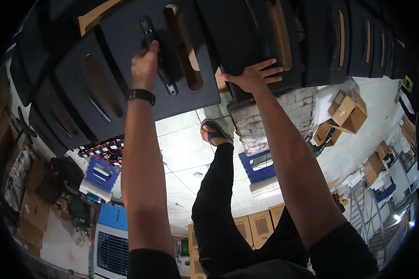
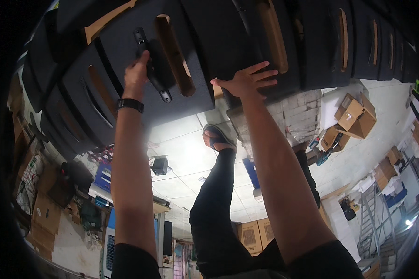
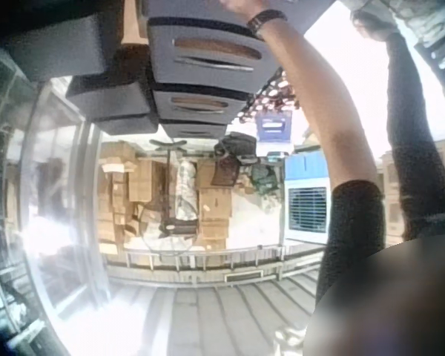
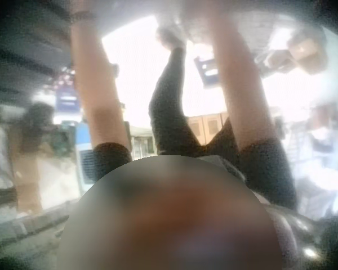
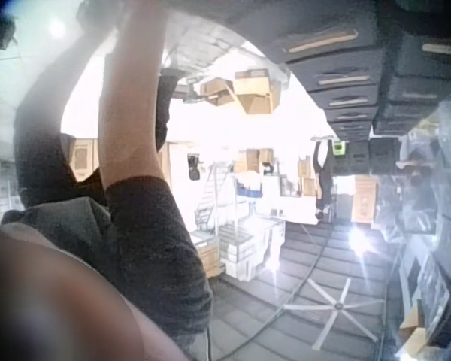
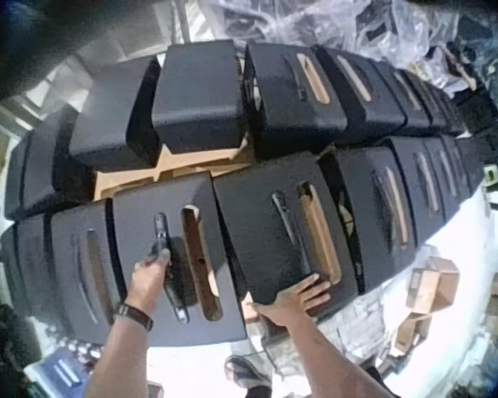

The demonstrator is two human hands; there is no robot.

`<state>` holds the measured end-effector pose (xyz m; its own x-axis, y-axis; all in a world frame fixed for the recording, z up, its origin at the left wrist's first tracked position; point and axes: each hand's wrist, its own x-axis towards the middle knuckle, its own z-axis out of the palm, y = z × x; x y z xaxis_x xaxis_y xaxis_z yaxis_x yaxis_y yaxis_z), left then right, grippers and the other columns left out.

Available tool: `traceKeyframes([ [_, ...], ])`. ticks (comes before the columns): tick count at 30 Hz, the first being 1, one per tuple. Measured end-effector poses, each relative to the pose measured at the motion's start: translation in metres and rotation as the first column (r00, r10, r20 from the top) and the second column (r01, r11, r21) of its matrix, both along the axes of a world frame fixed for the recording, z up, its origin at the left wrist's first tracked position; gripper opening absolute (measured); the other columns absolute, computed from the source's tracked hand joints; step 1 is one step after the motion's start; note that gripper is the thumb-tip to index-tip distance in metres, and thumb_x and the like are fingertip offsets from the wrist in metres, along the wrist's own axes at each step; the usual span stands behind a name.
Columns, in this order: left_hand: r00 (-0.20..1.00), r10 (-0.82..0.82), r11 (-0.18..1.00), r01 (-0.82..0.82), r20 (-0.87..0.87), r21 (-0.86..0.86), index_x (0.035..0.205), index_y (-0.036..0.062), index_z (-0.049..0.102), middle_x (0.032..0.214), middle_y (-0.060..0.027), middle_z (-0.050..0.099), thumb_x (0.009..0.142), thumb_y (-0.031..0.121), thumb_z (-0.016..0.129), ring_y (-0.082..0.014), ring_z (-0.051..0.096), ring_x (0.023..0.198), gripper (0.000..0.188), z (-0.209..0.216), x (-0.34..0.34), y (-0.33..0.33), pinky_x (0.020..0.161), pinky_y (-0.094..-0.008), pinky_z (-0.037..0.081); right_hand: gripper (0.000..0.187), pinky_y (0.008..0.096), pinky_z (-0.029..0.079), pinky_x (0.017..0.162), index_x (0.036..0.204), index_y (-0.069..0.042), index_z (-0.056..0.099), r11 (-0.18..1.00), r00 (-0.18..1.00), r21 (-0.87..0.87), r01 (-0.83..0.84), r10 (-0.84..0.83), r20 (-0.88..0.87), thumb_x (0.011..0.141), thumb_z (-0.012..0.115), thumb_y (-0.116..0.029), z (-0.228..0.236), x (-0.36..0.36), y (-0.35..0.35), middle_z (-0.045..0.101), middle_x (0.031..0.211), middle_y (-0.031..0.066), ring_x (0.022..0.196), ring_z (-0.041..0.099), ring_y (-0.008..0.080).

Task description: The person assembles black plastic storage bins by attaching wooden handles using a cordless drill. The person picks up each bin, positions the handle, and fastens it with screws, then places the finished unit on a stack.

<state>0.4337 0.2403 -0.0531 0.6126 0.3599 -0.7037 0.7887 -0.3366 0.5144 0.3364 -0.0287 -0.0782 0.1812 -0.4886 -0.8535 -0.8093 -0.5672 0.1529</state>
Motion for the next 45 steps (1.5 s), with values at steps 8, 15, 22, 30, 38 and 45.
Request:
traceKeyframes([
  [8,0.93,0.316,0.932,-0.267,0.189,-0.244,0.095,0.0085,0.068,0.076,0.0007,0.057,0.101,0.04,0.069,-0.0116,0.051,0.07,0.033,0.098,-0.061,-0.037,0.067,-0.0273,0.042,0.167,0.0811,0.018,0.113,0.154,-0.004,-0.035,0.995,1.0,-0.102,0.008,-0.009,-0.008,0.064,0.091,-0.066,-0.002,0.003,0.003,-0.038,0.156,0.037,0.148,-0.026,0.0591],
  [15,0.854,0.316,0.939,-0.343,0.413,-0.011,0.098,0.0109,0.061,0.079,0.0058,0.051,0.105,0.043,0.063,-0.0038,0.044,0.067,0.033,0.317,-0.16,-0.064,0.059,-0.0242,0.038,0.156,0.084,0.016,0.111,0.158,-0.009,-0.03,0.99,0.98,0.028,0.136,-0.138,0.142,0.067,0.066,-0.092,0.044,-0.001,-0.014,-0.029,0.162,0.0352,0.148,-0.025,0.0597],
  [22,0.943,-0.124,0.939,0.011,0.308,0.342,0.118,0.0104,0.053,0.117,-0.0064,0.036,0.108,0.035,0.052,-0.0177,0.032,0.105,0.026,0.417,-0.314,-0.093,0.089,-0.0381,0.022,0.083,0.0487,0.035,0.121,0.162,-0.002,0.028,0.589,0.766,0.78,-0.21,-0.397,0.506,0.102,0.061,-0.05,0.026,-0.14,-0.135,0.033,0.165,0.0257,0.154,0.03,0.039],
  [30,0.884,-0.379,0.87,0.24,0.273,0.431,0.136,0.0075,0.063,0.139,-0.0189,0.062,0.103,0.055,0.051,-0.0305,0.045,0.143,0.059,0.424,-0.358,-0.27,0.124,-0.0567,0.023,0.068,0.0387,0.046,0.11,0.158,-0.011,0.042,0.784,0.939,0.606,-0.136,-0.094,0.332,0.102,0.064,-0.043,0.119,-0.364,-0.447,0.057,0.149,0.0166,0.132,0.058,0.0284],
  [38,0.545,-0.724,0.672,0.697,0.423,0.25,0.095,-0.0064,0.071,0.081,0.004,0.061,0.101,0.026,0.072,-0.0061,0.046,0.079,0.033,0.27,-0.416,-0.351,0.067,-0.0252,0.038,0.068,0.0439,0.052,0.103,0.15,-0.008,0.052,0.966,0.628,-0.093,-0.242,0.229,0.744,0.101,0.056,-0.056,0.068,-0.389,-0.571,0.065,0.135,0.0197,0.121,0.065,0.0305],
  [45,0.156,-0.939,0.298,0.817,0.308,0.494,0.072,-0.0057,0.06,0.057,-0.007,0.048,0.096,0.055,0.071,-0.0165,0.044,0.061,0.066,0.118,-0.471,-0.438,0.057,-0.0394,0.037,0.045,0.0444,0.053,0.096,0.124,-0.003,0.067,0.937,-0.158,0.158,0.311,-0.113,0.981,0.093,0.071,-0.034,0.169,-0.5,-0.553,0.074,0.108,0.0191,0.106,0.07,0.0377],
])
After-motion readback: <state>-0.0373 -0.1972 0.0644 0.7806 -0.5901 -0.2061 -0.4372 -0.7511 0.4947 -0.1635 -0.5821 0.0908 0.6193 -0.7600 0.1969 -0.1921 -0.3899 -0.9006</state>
